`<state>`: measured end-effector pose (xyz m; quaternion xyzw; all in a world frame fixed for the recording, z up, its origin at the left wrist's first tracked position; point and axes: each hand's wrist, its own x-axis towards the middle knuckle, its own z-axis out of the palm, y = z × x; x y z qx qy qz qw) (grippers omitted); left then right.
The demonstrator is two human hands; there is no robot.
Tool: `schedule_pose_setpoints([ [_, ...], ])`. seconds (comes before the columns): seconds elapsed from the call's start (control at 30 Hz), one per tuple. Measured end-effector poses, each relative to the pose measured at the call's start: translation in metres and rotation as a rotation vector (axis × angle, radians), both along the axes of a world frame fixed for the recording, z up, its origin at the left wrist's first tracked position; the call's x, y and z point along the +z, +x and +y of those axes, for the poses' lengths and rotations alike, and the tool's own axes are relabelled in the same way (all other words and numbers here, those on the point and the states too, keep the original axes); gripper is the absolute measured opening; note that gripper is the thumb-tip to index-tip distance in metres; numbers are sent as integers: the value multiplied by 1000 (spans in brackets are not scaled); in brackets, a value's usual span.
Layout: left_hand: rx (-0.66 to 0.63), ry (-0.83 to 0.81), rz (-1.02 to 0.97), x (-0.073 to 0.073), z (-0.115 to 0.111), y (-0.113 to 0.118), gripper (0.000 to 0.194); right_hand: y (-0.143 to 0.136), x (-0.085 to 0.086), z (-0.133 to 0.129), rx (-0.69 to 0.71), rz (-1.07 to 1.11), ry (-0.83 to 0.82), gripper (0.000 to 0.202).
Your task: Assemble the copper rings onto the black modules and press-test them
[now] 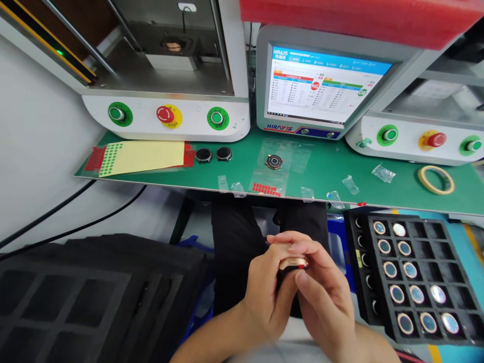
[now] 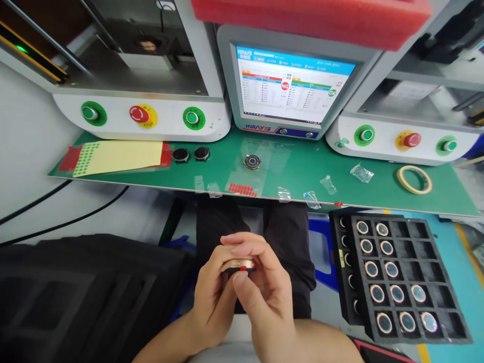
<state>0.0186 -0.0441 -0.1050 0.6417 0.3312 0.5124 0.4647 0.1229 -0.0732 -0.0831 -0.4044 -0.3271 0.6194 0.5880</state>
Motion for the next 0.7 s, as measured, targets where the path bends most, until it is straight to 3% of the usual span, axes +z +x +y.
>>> schedule_pose_setpoints([
  [0.2, 9, 179, 81, 0, 2, 0, 23, -5, 1, 3, -85, 64, -11, 18],
  [0.37, 73, 212, 221, 2, 2, -1, 19, -13, -2, 7, -150, 149, -45, 18],
  [0.7, 93, 307, 290, -5, 3, 0, 23, -14, -1, 10, -158, 284, -124, 19],
])
